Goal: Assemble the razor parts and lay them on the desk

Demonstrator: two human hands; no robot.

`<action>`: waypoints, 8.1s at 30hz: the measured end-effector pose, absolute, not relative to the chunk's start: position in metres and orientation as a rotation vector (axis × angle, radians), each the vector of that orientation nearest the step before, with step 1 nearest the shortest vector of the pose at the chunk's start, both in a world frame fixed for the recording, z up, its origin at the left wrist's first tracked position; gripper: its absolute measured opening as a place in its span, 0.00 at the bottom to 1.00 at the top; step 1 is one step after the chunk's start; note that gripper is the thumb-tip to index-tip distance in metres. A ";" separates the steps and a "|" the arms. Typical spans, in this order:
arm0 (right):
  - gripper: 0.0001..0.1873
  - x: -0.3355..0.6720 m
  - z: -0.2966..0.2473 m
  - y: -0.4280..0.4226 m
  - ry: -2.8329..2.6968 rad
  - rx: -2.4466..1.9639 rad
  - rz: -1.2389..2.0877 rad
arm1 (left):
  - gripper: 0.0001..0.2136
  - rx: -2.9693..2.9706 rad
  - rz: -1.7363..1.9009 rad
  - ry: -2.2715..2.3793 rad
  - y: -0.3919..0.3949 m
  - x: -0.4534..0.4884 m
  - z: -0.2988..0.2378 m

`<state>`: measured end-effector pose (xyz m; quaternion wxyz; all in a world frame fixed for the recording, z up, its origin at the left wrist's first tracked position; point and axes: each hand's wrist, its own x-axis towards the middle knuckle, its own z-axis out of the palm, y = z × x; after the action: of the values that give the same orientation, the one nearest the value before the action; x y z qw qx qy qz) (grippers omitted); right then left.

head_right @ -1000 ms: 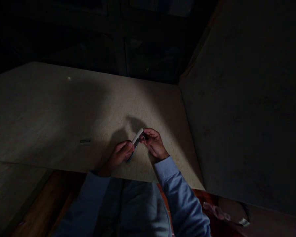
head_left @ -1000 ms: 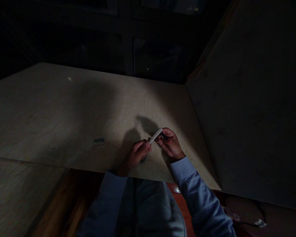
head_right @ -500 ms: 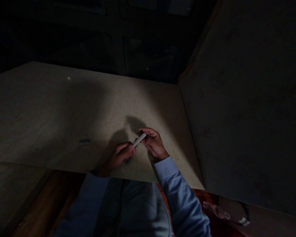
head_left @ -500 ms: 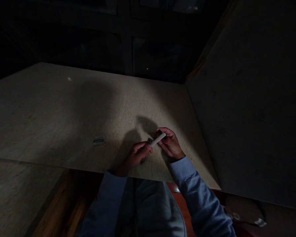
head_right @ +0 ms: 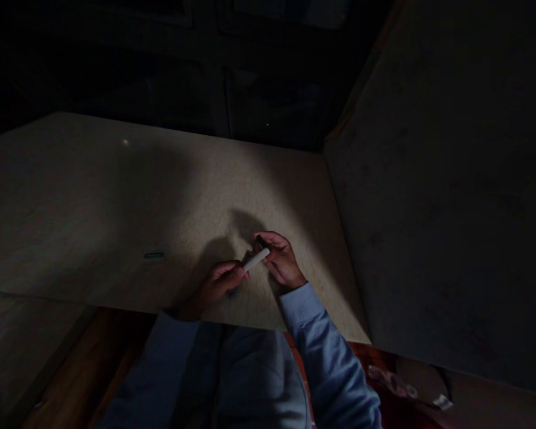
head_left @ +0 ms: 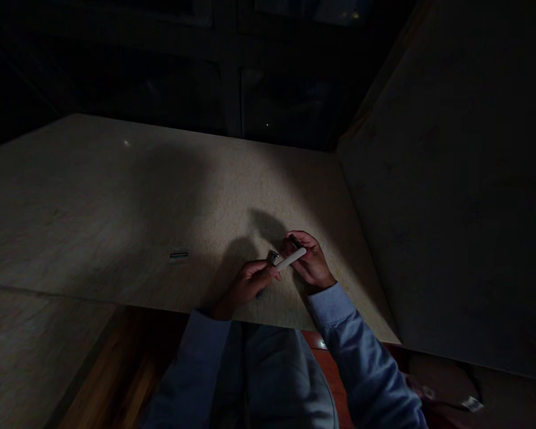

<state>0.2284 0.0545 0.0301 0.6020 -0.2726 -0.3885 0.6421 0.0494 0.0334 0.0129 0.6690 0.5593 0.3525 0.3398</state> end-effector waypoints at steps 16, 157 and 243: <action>0.33 0.230 0.031 0.054 -0.956 -0.692 1.475 | 0.26 1.263 0.842 0.820 0.033 0.051 0.019; 0.14 0.219 0.041 0.043 -1.286 -1.028 1.325 | 0.25 0.754 0.879 0.419 0.039 0.038 0.014; 0.24 0.163 0.071 -0.053 -0.916 -1.032 1.694 | 0.24 0.526 0.938 0.285 0.037 0.028 0.003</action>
<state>0.1628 -0.0526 0.0715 0.4603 -0.4194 -0.3724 0.6881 0.0284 0.0369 0.0027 0.8493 0.2496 0.1353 0.4450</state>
